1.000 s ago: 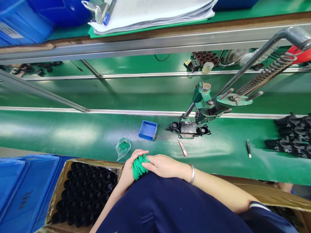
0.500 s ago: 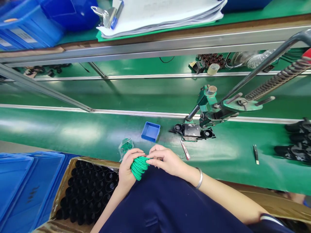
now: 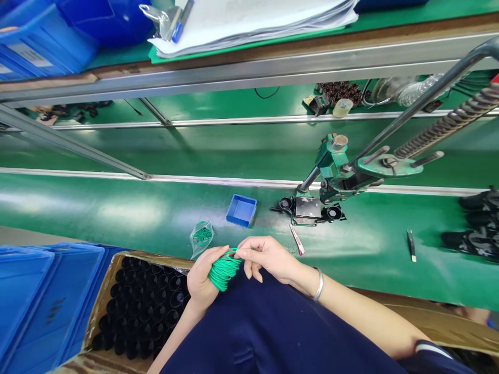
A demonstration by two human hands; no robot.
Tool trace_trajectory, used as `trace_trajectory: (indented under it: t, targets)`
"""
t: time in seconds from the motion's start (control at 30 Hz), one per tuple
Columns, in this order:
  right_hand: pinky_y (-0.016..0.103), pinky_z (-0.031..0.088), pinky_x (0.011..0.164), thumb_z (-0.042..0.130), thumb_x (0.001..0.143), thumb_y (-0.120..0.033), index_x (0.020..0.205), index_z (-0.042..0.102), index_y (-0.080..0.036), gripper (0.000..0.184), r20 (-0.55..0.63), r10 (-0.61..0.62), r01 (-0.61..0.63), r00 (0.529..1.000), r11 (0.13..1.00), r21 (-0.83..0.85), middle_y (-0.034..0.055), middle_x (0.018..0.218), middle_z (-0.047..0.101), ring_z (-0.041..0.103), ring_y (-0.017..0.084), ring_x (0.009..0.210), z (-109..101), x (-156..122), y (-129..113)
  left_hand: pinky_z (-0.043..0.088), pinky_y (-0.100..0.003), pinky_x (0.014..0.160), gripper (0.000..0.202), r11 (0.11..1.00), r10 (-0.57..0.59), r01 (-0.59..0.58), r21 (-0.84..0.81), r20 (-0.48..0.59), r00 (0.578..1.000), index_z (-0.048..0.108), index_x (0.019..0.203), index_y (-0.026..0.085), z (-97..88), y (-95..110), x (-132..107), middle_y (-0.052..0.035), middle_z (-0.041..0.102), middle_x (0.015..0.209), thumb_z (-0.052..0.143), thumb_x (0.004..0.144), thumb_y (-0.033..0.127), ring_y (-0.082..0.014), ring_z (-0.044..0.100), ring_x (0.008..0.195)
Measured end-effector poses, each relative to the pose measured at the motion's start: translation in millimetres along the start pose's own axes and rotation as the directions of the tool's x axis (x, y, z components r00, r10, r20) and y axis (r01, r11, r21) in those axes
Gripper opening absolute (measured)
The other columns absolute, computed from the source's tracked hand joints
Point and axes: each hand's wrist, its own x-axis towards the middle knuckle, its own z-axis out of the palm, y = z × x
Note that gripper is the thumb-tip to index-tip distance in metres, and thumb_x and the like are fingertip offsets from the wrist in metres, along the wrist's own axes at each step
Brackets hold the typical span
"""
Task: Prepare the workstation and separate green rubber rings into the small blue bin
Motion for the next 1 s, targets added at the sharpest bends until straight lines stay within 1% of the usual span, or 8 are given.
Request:
trace_trajectory:
  t: [0.13, 0.3, 0.4, 0.5, 0.57, 0.77, 0.9, 1.0]
  targets:
    - [0.016, 0.034, 0.031, 0.066, 0.088, -0.049, 0.093, 0.063, -0.013, 0.037, 0.03, 0.075, -0.077, 0.997, 0.995, 0.06, 0.0005, 0.052, 0.066, 0.05, 0.008, 0.031, 1, -1, -1, 0.056, -0.03, 0.086, 0.039, 0.986, -0.098, 0.088, -0.142, -0.066, 0.993, 0.068, 0.118, 0.024, 5.8, 1, -3, -0.0025, 0.073, 0.104, 0.067, 0.084, 0.006, -0.0169, 0.069, 0.095]
    - [0.015, 0.03, 0.028, 0.069, 0.086, -0.049, 0.09, 0.055, -0.019, 0.034, -0.186, -0.039, 0.078, 0.982, 0.975, 0.209, -0.0013, 0.063, 0.069, 0.054, 0.009, 0.035, -1, -1, -10, 0.054, -0.035, 0.086, 0.027, 0.924, -0.224, 0.173, -0.341, -0.117, 0.968, 0.067, 0.111, 0.025, 6.0, 6, 0, -0.0004, 0.073, 0.098, 0.06, 0.09, 0.01, -0.0183, 0.069, 0.094]
    - [0.017, 0.035, 0.031, 0.074, 0.082, -0.047, 0.088, 0.054, -0.021, 0.033, -0.158, -0.059, 0.087, 0.986, 0.98, 0.179, -0.0045, 0.062, 0.066, 0.055, 0.009, 0.038, -2, -1, -12, 0.054, -0.034, 0.085, 0.026, 0.929, -0.211, 0.175, -0.326, -0.078, 0.974, 0.067, 0.111, 0.025, 3.3, 7, 3, 0.0005, 0.073, 0.095, 0.06, 0.09, 0.01, -0.0173, 0.068, 0.092]
    - [0.019, 0.038, 0.04, 0.075, 0.082, -0.044, 0.095, 0.063, -0.016, 0.033, -0.019, -0.003, 0.003, 1.0, 1.0, -0.018, -0.0072, 0.049, 0.058, 0.049, 0.007, 0.035, 0, 0, -9, 0.052, -0.031, 0.085, 0.026, 0.961, -0.173, 0.159, -0.224, -0.043, 0.984, 0.069, 0.109, 0.025, 1.4, 8, 5, -0.0002, 0.073, 0.096, 0.064, 0.088, 0.01, -0.0163, 0.067, 0.093]
    - [0.018, 0.035, 0.044, 0.076, 0.081, -0.043, 0.09, 0.066, -0.014, 0.032, -0.011, -0.01, 0.008, 1.0, 0.994, -0.113, -0.0077, 0.046, 0.056, 0.049, 0.005, 0.036, 2, 2, -6, 0.052, -0.03, 0.086, 0.028, 0.972, -0.166, 0.159, -0.172, -0.026, 0.986, 0.07, 0.11, 0.025, 0.4, 7, 5, -0.0008, 0.072, 0.099, 0.067, 0.086, 0.01, -0.0161, 0.067, 0.093]
    - [0.018, 0.031, 0.037, 0.078, 0.078, -0.044, 0.077, 0.064, -0.015, 0.033, -0.059, -0.027, 0.024, 0.998, 0.999, -0.048, -0.0106, 0.049, 0.047, 0.043, 0.004, 0.034, 4, 6, -3, 0.053, -0.03, 0.088, 0.035, 0.97, -0.168, 0.165, -0.18, 0.001, 0.986, 0.071, 0.116, 0.027, -0.1, 3, 1, -0.0013, 0.075, 0.1, 0.067, 0.086, 0.011, -0.0174, 0.068, 0.096]
    - [0.016, 0.026, 0.03, 0.075, 0.081, -0.048, 0.082, 0.058, -0.016, 0.036, -0.078, -0.026, 0.029, 0.997, 0.999, 0.034, -0.0073, 0.058, 0.058, 0.042, 0.003, 0.031, 4, 6, -4, 0.057, -0.034, 0.085, 0.03, 0.874, -0.295, 0.261, -0.411, -0.021, 0.955, 0.072, 0.112, 0.026, 6.6, 3, -2, -0.0019, 0.073, 0.101, 0.064, 0.087, 0.012, -0.0188, 0.071, 0.09]
    - [0.015, 0.022, 0.027, 0.067, 0.086, -0.054, 0.093, 0.058, -0.016, 0.039, -0.078, 0.016, -0.013, 0.997, 0.999, 0.048, -0.0046, 0.05, 0.062, 0.042, 0.006, 0.026, 4, 5, -7, 0.059, -0.035, 0.083, 0.024, 0.78, -0.399, 0.311, -0.543, -0.051, 0.915, 0.072, 0.105, 0.025, 9.8, 5, -1, -0.0014, 0.071, 0.1, 0.063, 0.087, 0.011, -0.0186, 0.072, 0.087]
